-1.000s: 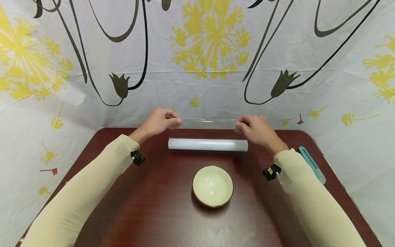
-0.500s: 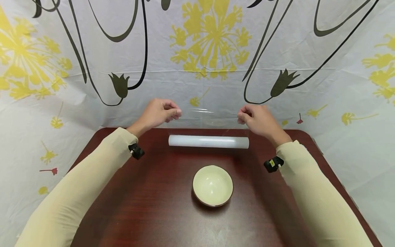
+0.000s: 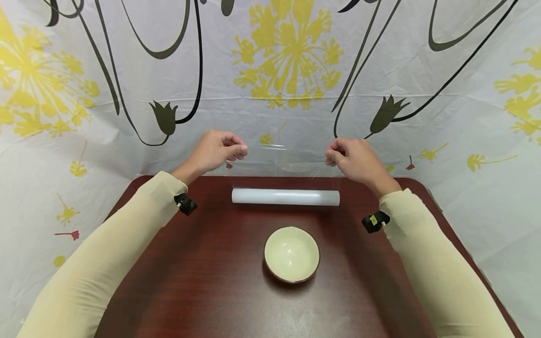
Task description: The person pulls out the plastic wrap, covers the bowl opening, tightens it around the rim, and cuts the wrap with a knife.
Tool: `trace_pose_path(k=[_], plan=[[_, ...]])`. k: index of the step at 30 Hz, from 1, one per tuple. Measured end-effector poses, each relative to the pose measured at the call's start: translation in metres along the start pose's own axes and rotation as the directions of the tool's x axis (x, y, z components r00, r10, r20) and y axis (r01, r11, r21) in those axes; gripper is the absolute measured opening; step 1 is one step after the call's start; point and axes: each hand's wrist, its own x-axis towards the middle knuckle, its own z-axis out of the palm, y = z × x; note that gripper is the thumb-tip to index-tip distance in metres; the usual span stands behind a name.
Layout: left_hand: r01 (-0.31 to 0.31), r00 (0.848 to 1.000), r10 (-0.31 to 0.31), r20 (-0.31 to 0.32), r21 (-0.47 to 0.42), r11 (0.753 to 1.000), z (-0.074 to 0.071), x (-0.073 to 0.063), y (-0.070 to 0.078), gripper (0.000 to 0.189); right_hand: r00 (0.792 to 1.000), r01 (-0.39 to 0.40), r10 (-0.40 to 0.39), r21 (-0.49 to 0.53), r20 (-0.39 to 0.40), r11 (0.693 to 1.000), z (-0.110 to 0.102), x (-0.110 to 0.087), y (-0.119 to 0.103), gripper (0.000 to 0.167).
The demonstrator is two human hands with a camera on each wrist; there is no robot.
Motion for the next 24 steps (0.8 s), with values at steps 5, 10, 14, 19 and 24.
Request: trace_pose_path(k=[5,10,14,19,24], plan=[[0.003,1.000,-0.003,0.004,-0.001,1.000,-0.001,-0.001,0.001,0.015,1.000,0.000,0.000,-0.008,0.009,1.000,-0.002,0.000,-0.002,0.023],[0.000,1.000,0.000,0.009,-0.017,1.000,-0.003,-0.002,0.003,0.014,1.000,0.004,-0.004,-0.006,0.010,1.000,-0.005,0.000,-0.003,0.023],[0.000,1.000,0.000,0.011,-0.019,1.000,-0.004,-0.002,0.006,0.013,1.000,0.001,0.000,-0.012,0.010,1.000,-0.009,0.000,-0.004,0.021],[-0.012,1.000,0.012,0.005,-0.020,1.000,-0.005,-0.002,0.009,0.014,1.000,0.007,-0.007,-0.010,-0.003,1.000,-0.012,0.000,-0.006,0.023],[-0.038,0.999,0.038,-0.003,-0.031,0.999,-0.007,-0.001,0.011,0.013,1.000,0.012,-0.012,-0.021,-0.016,1.000,-0.015,0.000,-0.008,0.023]])
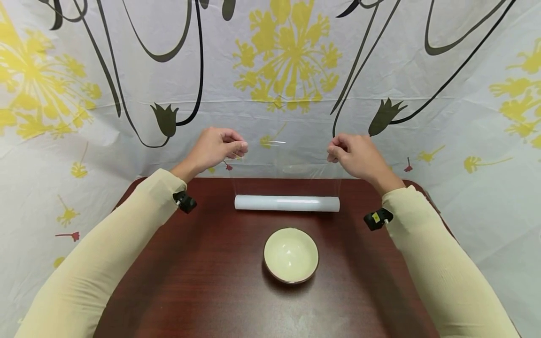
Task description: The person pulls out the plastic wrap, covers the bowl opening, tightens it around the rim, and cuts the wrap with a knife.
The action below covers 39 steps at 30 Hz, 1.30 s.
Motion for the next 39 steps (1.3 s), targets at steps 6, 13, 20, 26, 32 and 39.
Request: trace_pose_path(k=[6,13,20,26,32,39], plan=[[-0.030,1.000,0.030,0.001,-0.051,0.998,-0.001,0.004,0.002,0.012,1.000,-0.003,0.003,-0.006,0.003,1.000,-0.001,0.002,0.002,0.022],[-0.028,1.000,0.028,0.004,-0.056,0.998,-0.004,0.009,0.009,0.012,1.000,0.017,-0.018,-0.031,-0.023,0.999,-0.005,0.004,0.000,0.020],[-0.029,1.000,0.028,-0.013,-0.064,0.998,-0.010,0.014,0.018,0.012,0.998,0.039,-0.042,-0.057,-0.040,0.998,-0.015,0.005,-0.008,0.021],[-0.018,1.000,0.018,-0.008,-0.074,0.997,-0.013,0.013,0.020,0.017,0.997,0.060,-0.064,-0.086,-0.046,0.994,-0.022,0.004,-0.012,0.023],[-0.064,0.998,0.064,-0.006,-0.083,0.994,-0.014,0.002,0.022,0.014,0.989,0.122,-0.130,-0.104,-0.074,0.987,-0.025,-0.008,-0.015,0.014],[-0.156,0.988,0.157,0.015,-0.036,0.987,-0.015,-0.031,0.031,0.009,0.975,0.182,-0.198,-0.153,-0.097,0.971,-0.030,-0.033,-0.024,0.006]])
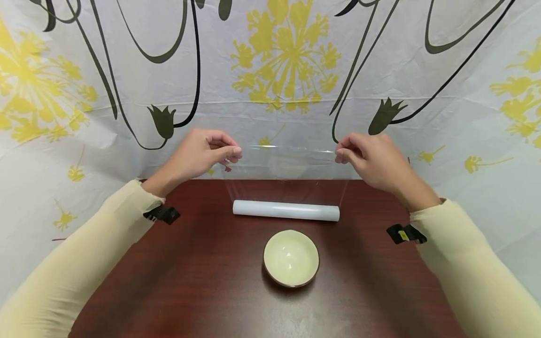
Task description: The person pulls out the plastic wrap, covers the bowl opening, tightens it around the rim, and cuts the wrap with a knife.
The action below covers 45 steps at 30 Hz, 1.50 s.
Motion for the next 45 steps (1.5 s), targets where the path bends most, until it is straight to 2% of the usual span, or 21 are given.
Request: trace_pose_path(k=[9,12,14,16,18,22,23,25,30,33,35,39,43,45], plan=[[-0.126,0.991,0.127,0.038,-0.028,0.992,0.010,-0.033,0.018,0.005,0.989,0.136,-0.137,-0.026,-0.047,0.990,-0.011,-0.029,-0.005,0.026],[-0.169,0.984,0.168,0.052,0.004,0.986,0.012,-0.042,0.022,0.005,0.985,0.163,-0.164,-0.029,-0.056,0.986,-0.013,-0.039,-0.009,0.029],[-0.200,0.978,0.198,0.064,0.024,0.980,0.013,-0.050,0.024,0.004,0.979,0.193,-0.195,-0.031,-0.068,0.981,-0.013,-0.049,-0.012,0.028],[-0.241,0.969,0.237,0.073,0.057,0.969,0.014,-0.059,0.025,0.003,0.967,0.242,-0.244,-0.025,-0.078,0.970,-0.014,-0.061,-0.015,0.014],[-0.279,0.959,0.274,0.072,0.090,0.956,0.015,-0.069,0.025,0.003,0.958,0.273,-0.273,-0.015,-0.089,0.962,-0.013,-0.073,-0.020,0.008],[-0.335,0.942,0.330,0.063,0.100,0.937,0.020,-0.090,0.024,0.007,0.951,0.299,-0.298,0.007,-0.085,0.954,-0.011,-0.095,-0.030,0.029],[-0.347,0.938,0.343,0.059,0.091,0.933,0.021,-0.096,0.024,0.008,0.953,0.294,-0.292,0.008,-0.083,0.956,-0.010,-0.101,-0.033,0.029],[-0.389,0.921,0.386,0.056,0.066,0.919,0.026,-0.107,0.022,0.011,0.951,0.300,-0.298,0.018,-0.088,0.954,-0.008,-0.112,-0.038,0.036],[-0.523,0.851,0.522,0.061,-0.001,0.852,0.040,-0.132,0.016,0.018,0.945,0.313,-0.307,0.042,-0.113,0.949,0.002,-0.141,-0.051,0.036],[-0.558,0.826,0.559,0.074,-0.032,0.829,0.049,-0.147,0.011,0.019,0.938,0.329,-0.318,0.069,-0.138,0.942,0.012,-0.158,-0.056,0.034],[-0.564,0.820,0.566,0.085,-0.051,0.824,0.056,-0.157,0.005,0.018,0.941,0.327,-0.316,0.086,-0.124,0.941,0.021,-0.170,-0.057,0.033],[-0.569,0.813,0.573,0.102,-0.070,0.820,0.069,-0.176,-0.007,0.014,0.965,0.263,-0.260,0.101,-0.047,0.959,0.038,-0.196,-0.057,0.024],[-0.550,0.822,0.556,0.124,-0.082,0.831,0.080,-0.191,-0.016,0.014,0.982,0.185,-0.189,0.152,0.013,0.971,0.053,-0.215,-0.056,0.012],[-0.532,0.830,0.540,0.138,-0.091,0.842,0.085,-0.196,-0.019,0.017,0.981,0.189,-0.194,0.187,0.009,0.964,0.060,-0.220,-0.053,0.010]])
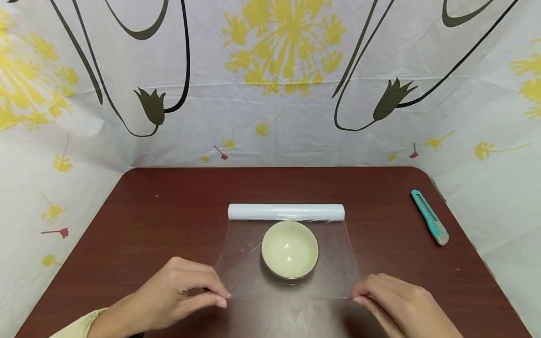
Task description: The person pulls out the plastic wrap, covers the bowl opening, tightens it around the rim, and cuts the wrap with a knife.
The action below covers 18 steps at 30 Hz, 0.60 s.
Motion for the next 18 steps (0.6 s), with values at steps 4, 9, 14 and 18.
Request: trace_pose_path(k=[4,9,14,18], plan=[[0.033,0.999,-0.033,0.038,-0.009,0.999,0.012,-0.011,-0.002,0.020,0.998,0.065,-0.063,0.084,-0.022,0.994,0.014,-0.009,0.009,0.015],[0.064,0.994,-0.064,0.083,0.003,0.998,0.025,-0.024,-0.010,0.016,0.998,0.063,-0.057,0.147,-0.041,0.987,0.029,-0.019,0.015,0.029],[0.115,0.983,-0.120,0.142,0.041,0.993,0.034,-0.032,-0.013,0.011,0.991,-0.123,0.128,0.109,-0.046,0.986,0.040,-0.025,0.010,0.055],[0.149,0.970,-0.167,0.176,0.108,0.983,0.040,-0.036,-0.013,0.007,0.931,-0.354,0.357,0.052,-0.074,0.934,0.052,-0.028,0.007,0.045]])
